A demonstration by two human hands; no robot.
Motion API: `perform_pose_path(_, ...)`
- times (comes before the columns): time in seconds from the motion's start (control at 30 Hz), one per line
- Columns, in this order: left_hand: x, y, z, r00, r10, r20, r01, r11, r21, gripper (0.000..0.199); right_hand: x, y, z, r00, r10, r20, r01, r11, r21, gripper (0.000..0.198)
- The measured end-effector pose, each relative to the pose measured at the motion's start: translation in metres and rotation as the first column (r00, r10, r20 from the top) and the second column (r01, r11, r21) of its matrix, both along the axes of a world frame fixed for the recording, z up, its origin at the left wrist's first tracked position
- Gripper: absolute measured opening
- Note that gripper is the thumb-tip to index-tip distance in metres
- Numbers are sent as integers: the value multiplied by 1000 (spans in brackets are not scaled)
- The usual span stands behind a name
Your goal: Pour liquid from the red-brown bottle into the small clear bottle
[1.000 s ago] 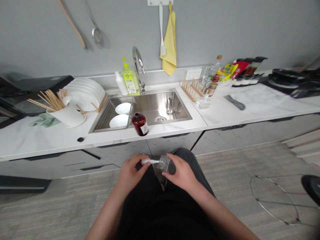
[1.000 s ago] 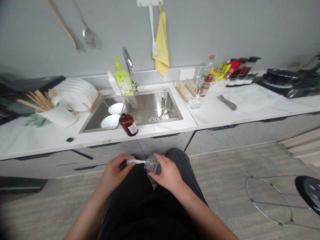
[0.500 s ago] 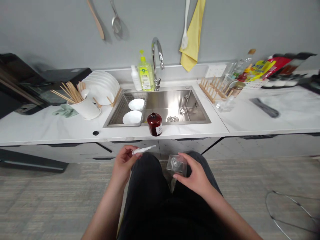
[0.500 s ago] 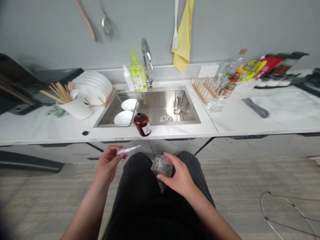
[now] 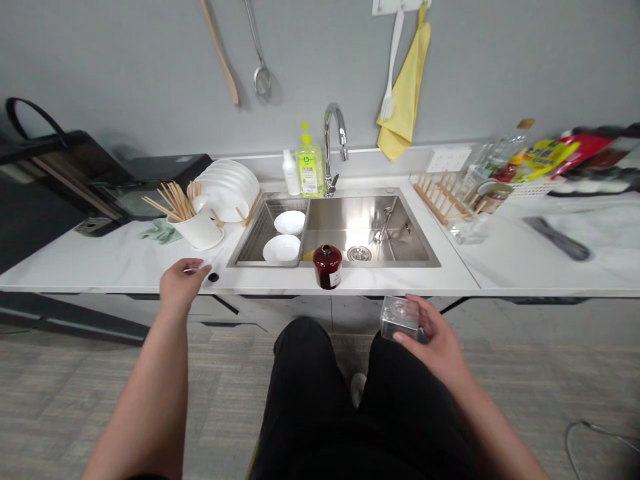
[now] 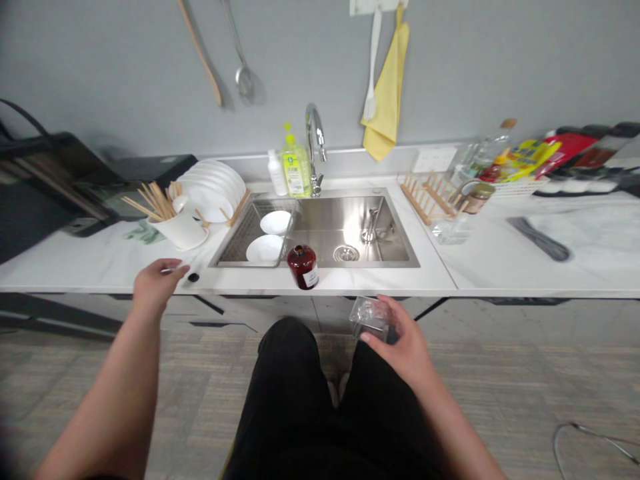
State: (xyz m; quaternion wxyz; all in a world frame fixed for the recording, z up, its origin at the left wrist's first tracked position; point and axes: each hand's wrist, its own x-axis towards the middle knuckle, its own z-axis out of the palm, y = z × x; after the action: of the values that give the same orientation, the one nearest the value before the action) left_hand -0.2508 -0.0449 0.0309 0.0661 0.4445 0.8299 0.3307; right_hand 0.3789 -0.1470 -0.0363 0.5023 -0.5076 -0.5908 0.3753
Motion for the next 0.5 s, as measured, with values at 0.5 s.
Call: perform_pose_path(0.5, -12, 79, 7, 977, -87, -197, 25, 954, -299, 34, 14, -6, -2, 1000, 9, 30, -10, 1000, 1, 83)
